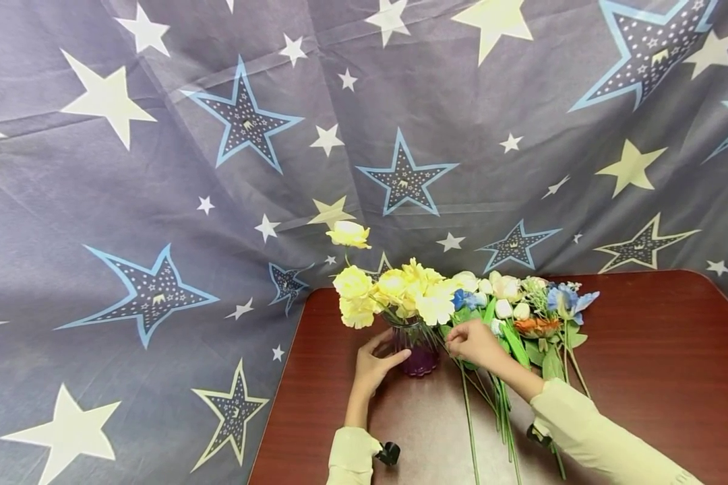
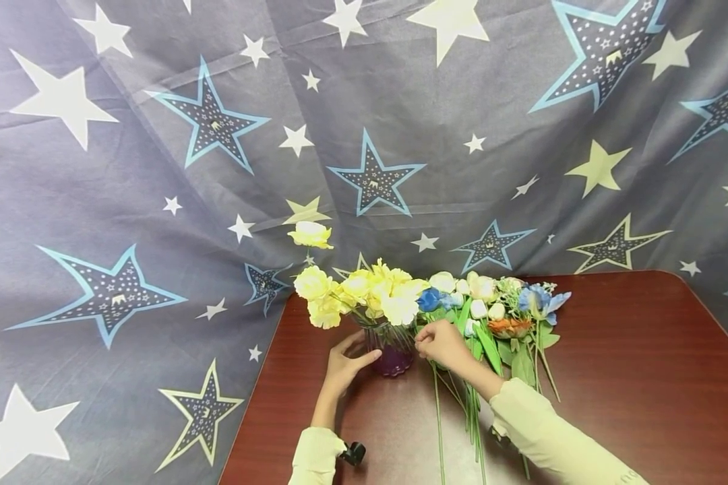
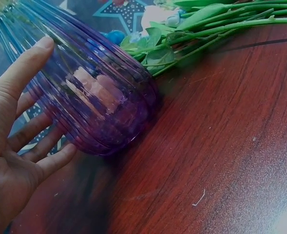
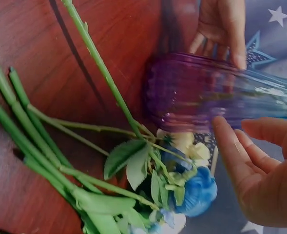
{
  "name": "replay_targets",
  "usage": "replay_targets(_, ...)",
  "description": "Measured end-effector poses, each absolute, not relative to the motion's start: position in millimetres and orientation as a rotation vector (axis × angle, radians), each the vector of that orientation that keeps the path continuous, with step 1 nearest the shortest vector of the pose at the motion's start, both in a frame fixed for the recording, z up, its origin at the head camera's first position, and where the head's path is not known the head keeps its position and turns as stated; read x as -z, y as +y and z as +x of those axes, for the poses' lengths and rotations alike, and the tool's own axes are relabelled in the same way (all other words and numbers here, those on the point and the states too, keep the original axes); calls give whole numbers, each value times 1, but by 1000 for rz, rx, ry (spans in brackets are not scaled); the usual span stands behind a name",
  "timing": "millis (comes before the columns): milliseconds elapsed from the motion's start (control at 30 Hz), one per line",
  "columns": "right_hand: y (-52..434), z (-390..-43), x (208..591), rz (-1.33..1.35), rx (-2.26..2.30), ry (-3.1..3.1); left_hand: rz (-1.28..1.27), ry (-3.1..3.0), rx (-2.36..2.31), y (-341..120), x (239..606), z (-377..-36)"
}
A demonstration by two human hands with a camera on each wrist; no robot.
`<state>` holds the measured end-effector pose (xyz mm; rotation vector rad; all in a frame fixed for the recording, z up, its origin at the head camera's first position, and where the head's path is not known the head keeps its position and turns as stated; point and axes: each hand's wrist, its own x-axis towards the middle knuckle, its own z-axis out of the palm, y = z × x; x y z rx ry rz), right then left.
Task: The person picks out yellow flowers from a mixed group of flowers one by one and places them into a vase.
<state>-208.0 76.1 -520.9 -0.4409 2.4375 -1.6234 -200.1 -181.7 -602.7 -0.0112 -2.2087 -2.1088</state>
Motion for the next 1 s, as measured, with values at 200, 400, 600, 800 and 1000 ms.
replay_targets(200,63,-211,538,-467,1586,2445,-15,-2204,2109,-181,601,-199)
replay_targets(400,51,-207,545,-337,1249,2699,-19,-2175,2128,-181,602,-200)
replay_targets(600,50,-204,557,-294,1034,2818,-6,-2200,2121,-181,602,-199)
replay_targets(800,50,-204,562,-315,980,2865,-8,-2209,2117,-182,603,-199)
replay_targets(1000,47,-203,568,-376,943,2893,-16,-2220,2096,-181,602,-199)
